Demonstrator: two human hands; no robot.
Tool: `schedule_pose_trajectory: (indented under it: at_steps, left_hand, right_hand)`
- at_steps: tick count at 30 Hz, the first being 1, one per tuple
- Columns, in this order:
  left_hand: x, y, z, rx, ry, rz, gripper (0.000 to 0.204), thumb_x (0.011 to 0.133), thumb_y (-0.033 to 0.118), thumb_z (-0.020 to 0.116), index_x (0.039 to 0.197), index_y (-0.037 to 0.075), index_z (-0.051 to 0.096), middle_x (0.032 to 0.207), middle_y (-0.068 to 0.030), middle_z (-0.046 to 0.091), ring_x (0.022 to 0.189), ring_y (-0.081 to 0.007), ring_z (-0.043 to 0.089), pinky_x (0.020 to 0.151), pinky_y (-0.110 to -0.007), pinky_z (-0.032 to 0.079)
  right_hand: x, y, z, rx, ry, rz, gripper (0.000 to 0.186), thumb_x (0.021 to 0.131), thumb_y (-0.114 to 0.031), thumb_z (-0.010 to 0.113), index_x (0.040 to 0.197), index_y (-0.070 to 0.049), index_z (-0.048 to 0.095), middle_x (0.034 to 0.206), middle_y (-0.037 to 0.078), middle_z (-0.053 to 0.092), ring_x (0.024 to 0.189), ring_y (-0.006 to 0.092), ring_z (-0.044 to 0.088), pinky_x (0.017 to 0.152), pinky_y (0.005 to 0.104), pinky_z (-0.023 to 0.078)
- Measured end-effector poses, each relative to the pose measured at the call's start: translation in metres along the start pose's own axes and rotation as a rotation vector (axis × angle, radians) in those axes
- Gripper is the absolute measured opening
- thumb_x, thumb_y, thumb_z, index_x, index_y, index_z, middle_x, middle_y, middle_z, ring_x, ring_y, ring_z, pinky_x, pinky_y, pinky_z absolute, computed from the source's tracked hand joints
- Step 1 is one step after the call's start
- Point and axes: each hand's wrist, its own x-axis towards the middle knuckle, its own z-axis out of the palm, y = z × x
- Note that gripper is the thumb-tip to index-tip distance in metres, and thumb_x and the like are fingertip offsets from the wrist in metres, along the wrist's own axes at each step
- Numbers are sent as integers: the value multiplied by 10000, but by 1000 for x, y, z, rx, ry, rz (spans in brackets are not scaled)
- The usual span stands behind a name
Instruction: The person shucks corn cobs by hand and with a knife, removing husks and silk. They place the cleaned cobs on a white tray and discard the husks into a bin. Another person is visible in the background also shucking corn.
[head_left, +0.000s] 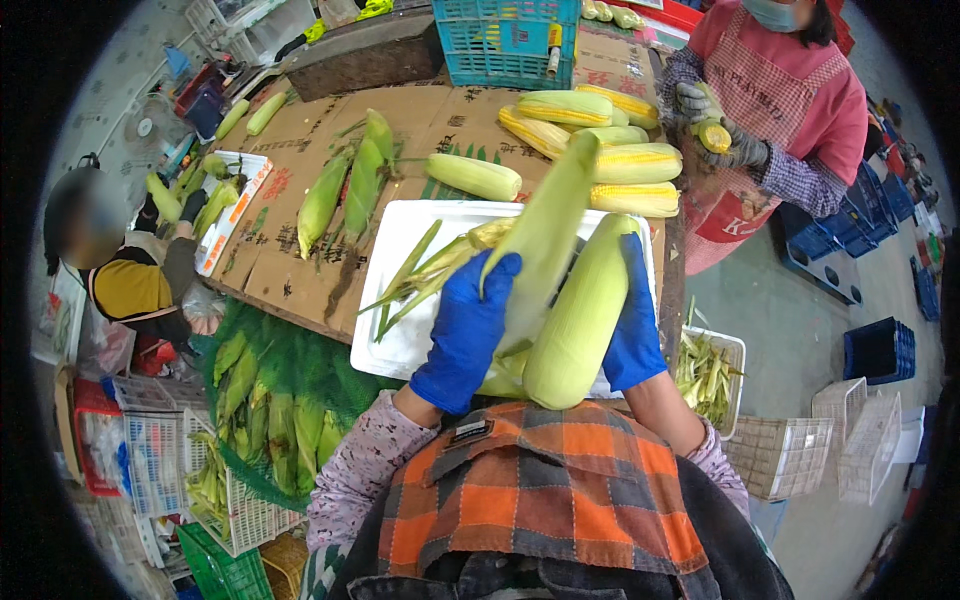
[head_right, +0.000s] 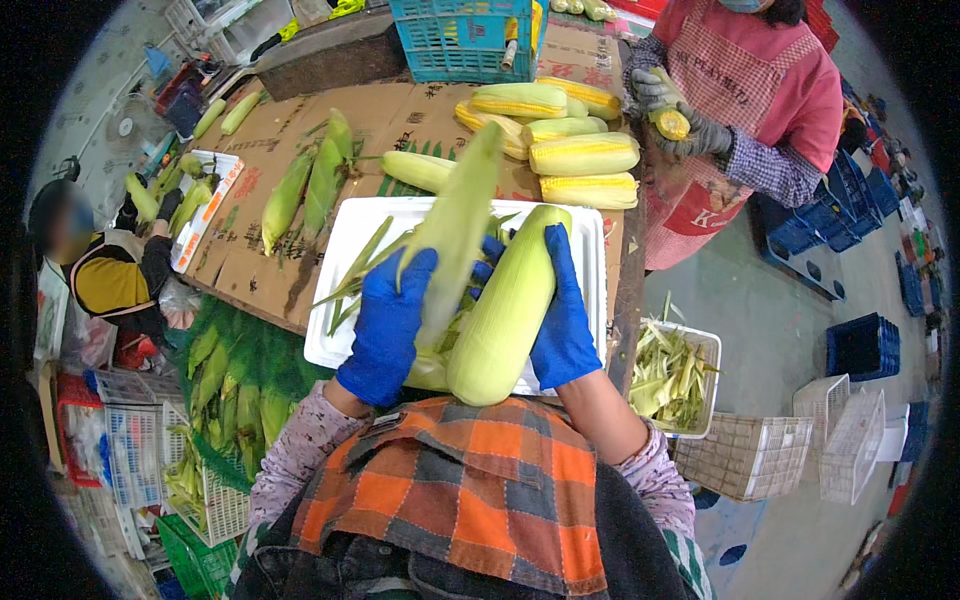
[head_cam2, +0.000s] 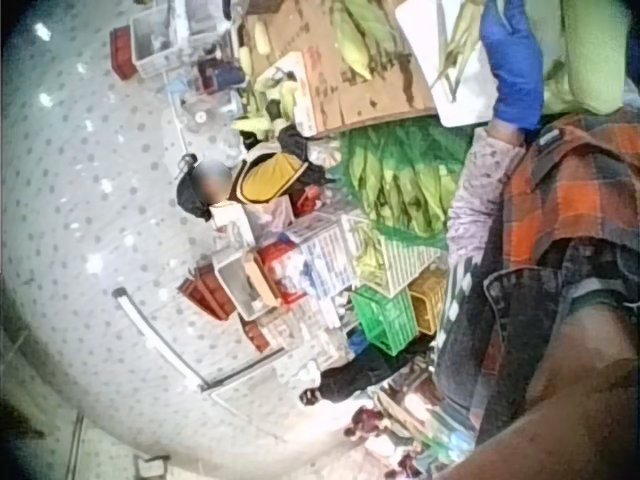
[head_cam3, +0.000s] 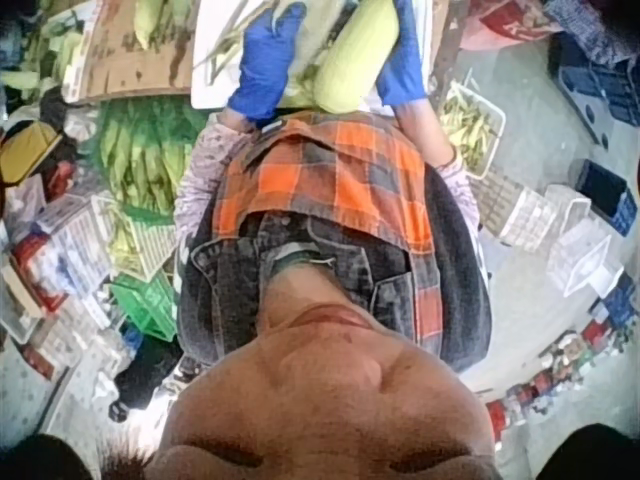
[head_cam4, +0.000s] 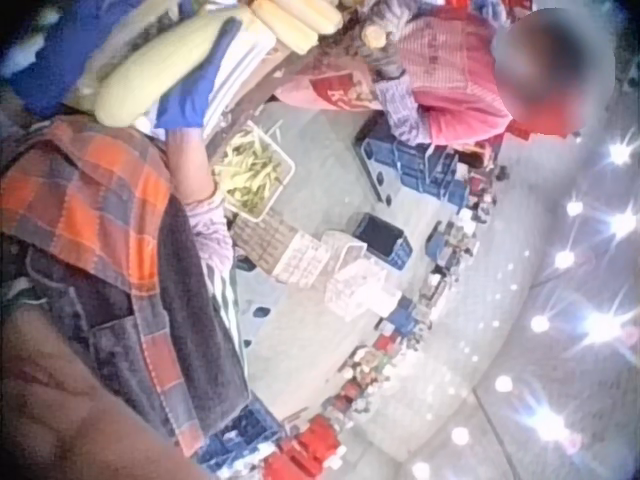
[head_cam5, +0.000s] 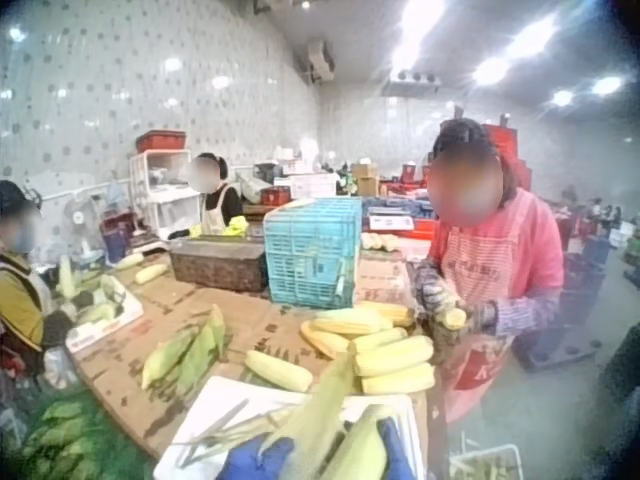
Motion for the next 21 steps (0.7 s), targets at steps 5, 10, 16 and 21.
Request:
schedule_pose_trajectory:
  at_steps: [5,10,16,21]
  left_hand:
    - [37,2,-28,730,23,167,412,901,263,675,1238,36,611,1129,-220,643,1026,-359,627,855,-400,497]
    - [31,0,-18,425,-148,536,487,874,254,698,1336,146,589,1274,-177,579,1188,-336,528,1014,-411,418]
    - [56,31,-12,500,-197,620,281,885,243,684,1150,151,705,1084,-130,612,1078,-305,544,957,-400,418]
    - [64,53,-24,534,-178,648,215,816,256,748,861,57,679,956,-105,630,955,-292,589,860,-394,450]
  right_hand:
    - [6,-2,-3,19,-41,68,818,930,-680,399,1381,-2,469,1252,165,615,1061,264,626,951,424,502]
    - [15,10,-11,65,-99,263,820,901,-734,389,1329,-48,525,1164,157,644,991,274,648,887,440,536]
    - [11,20,25,-158,-93,308,833,876,-788,344,1254,-80,565,1020,149,663,827,281,669,740,409,576]
    - [12,24,39,-304,-93,344,881,869,-812,296,1210,-48,574,940,163,668,776,252,660,683,366,564]
